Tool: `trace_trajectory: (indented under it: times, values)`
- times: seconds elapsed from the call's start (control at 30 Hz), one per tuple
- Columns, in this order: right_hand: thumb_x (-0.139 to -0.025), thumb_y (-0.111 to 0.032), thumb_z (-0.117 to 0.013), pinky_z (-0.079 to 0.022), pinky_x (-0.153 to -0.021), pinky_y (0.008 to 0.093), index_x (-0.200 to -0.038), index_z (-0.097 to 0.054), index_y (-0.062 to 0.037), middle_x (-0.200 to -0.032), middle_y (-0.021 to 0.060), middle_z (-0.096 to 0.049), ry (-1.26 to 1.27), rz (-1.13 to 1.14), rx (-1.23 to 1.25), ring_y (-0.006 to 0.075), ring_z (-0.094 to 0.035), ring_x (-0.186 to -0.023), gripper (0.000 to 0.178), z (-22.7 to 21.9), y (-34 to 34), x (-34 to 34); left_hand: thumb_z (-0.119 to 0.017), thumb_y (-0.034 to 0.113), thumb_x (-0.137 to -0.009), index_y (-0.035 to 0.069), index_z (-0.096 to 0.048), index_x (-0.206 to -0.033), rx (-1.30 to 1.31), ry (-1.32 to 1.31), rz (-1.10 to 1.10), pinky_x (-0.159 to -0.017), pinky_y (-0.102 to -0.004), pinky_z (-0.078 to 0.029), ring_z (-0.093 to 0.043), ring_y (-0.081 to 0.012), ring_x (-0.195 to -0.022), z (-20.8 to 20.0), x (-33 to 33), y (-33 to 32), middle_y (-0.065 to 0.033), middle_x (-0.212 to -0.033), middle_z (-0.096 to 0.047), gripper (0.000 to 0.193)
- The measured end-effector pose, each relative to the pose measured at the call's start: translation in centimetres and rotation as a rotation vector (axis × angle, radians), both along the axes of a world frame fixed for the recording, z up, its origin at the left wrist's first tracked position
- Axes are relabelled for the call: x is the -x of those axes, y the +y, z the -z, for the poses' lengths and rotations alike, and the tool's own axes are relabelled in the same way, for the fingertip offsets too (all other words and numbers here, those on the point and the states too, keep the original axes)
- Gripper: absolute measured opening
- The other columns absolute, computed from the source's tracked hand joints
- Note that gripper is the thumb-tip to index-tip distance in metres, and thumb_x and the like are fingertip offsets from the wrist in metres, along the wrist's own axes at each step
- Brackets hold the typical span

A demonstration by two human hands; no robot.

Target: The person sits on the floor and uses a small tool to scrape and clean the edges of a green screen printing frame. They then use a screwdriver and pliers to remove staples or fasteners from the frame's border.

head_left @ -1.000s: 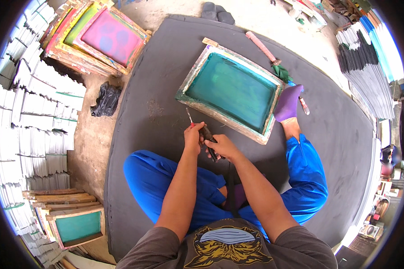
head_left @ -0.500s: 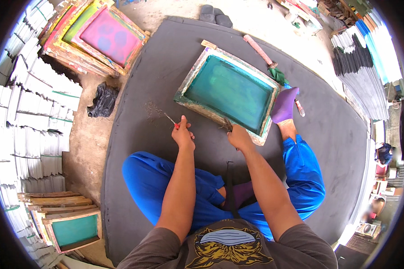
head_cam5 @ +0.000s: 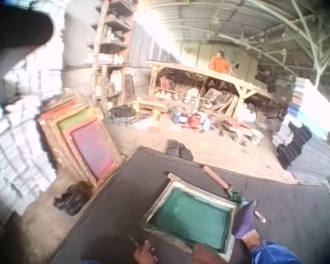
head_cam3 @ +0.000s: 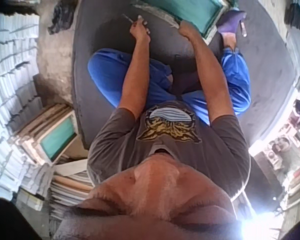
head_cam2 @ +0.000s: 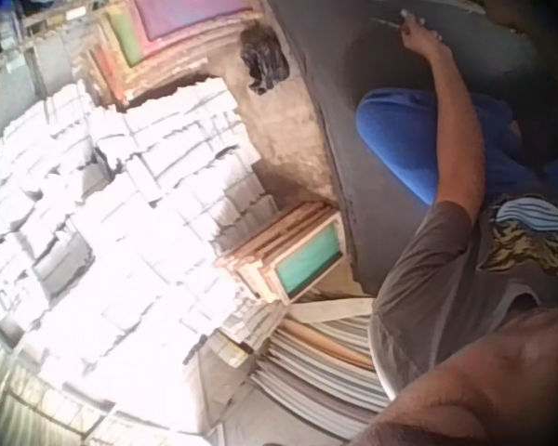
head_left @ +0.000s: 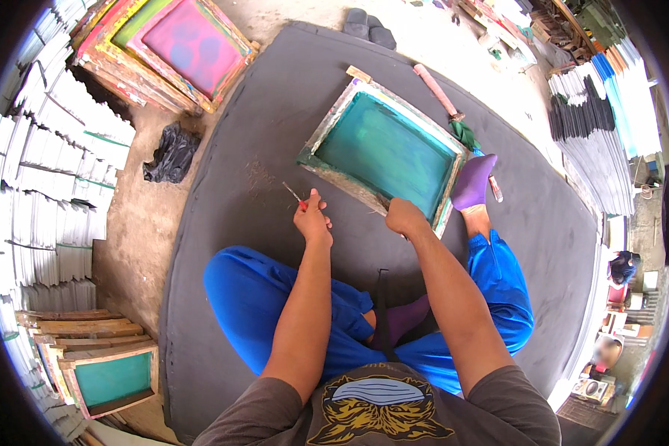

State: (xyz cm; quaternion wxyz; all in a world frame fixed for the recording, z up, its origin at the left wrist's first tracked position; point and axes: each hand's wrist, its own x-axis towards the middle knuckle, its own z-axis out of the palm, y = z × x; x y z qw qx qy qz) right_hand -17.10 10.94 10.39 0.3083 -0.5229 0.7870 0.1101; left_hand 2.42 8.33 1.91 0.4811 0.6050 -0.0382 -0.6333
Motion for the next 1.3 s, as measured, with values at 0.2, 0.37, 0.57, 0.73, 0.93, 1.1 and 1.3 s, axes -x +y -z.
trace_trajectory:
  times: [0.2,0.37,0.57,0.73,0.93,1.1,1.3]
  values:
    - [-0.092,-0.012,-0.054,-0.057,-0.083,0.0538,-0.111,-0.066,0.0079,-0.099,0.0317,-0.071,0.013,0.102,0.157,0.0466,-0.071,-0.092,0.030,3.5,2.0,-0.4,-0.075,0.038,-0.095,0.006,-0.065,-0.098,0.018,0.033,0.022,-0.041,-0.0304,-0.033,-0.044,-0.0116,-0.043,-0.4,0.4,0.1,-0.0037,-0.082,-0.063,0.033]
    - [-0.095,-0.021,-0.059,-0.052,-0.096,0.0567,-0.124,-0.058,0.0062,-0.115,0.0346,-0.068,0.010,0.235,0.155,0.0486,-0.066,-0.110,0.039,3.3,2.9,-2.6,-0.073,0.039,-0.096,0.006,-0.065,-0.099,0.005,0.010,0.049,-0.041,-0.0306,-0.034,-0.045,-0.0116,-0.044,-0.1,0.3,0.1,-0.0041,-0.084,-0.063,0.034]
    - [-0.098,-0.023,-0.054,-0.054,-0.092,0.0580,-0.118,-0.056,0.0060,-0.107,0.0336,-0.070,-0.058,0.399,0.325,0.0523,-0.067,-0.104,0.035,4.4,4.4,-4.7,-0.072,0.038,-0.097,0.006,-0.066,-0.100,0.033,-0.011,0.055,-0.040,-0.0295,-0.034,-0.045,-0.0112,-0.042,0.7,0.5,0.1,-0.0051,-0.082,-0.065,0.033]
    - [-0.098,-0.027,-0.059,-0.052,-0.085,0.0603,-0.116,-0.056,0.0027,-0.097,0.0343,-0.070,-0.198,0.491,0.459,0.0545,-0.067,-0.097,0.035,6.3,5.6,-5.7,-0.074,0.038,-0.095,0.004,-0.070,-0.103,0.055,-0.057,0.177,-0.039,-0.0284,-0.035,-0.045,-0.0110,-0.041,0.7,0.7,0.6,-0.0064,-0.086,-0.068,0.036]
    - [-0.098,-0.028,-0.062,-0.050,-0.083,0.0617,-0.114,-0.058,0.0018,-0.093,0.0361,-0.068,-0.451,0.279,0.454,0.0572,-0.064,-0.095,0.034,5.6,6.3,-7.7,-0.079,0.032,-0.092,0.002,-0.070,-0.100,0.167,-0.063,0.465,-0.040,-0.0280,-0.034,-0.045,-0.0095,-0.042,-0.4,0.9,1.1,-0.0027,-0.072,-0.063,0.032]
    - [-0.101,-0.027,-0.061,-0.055,-0.065,0.0517,-0.108,-0.060,0.0007,-0.085,0.0241,-0.071,-0.594,0.221,0.411,0.0416,-0.071,-0.079,0.028,5.9,5.9,-7.2,-0.080,0.028,-0.092,0.002,-0.069,-0.097,0.206,-0.111,0.450,-0.042,-0.0283,-0.035,-0.045,-0.0095,-0.044,-0.1,0.3,1.0,0.0015,-0.064,-0.055,0.029]
    - [-0.105,-0.025,-0.059,-0.051,-0.046,0.0315,-0.107,-0.060,-0.0026,-0.079,0.0057,-0.067,-1.073,0.490,0.114,0.0130,-0.067,-0.064,0.022,4.5,5.5,-7.1,-0.077,0.028,-0.094,0.001,-0.067,-0.095,0.256,-0.237,0.440,-0.043,-0.0283,-0.035,-0.046,-0.0101,-0.045,0.1,0.1,1.0,-0.0006,-0.069,-0.057,0.029]
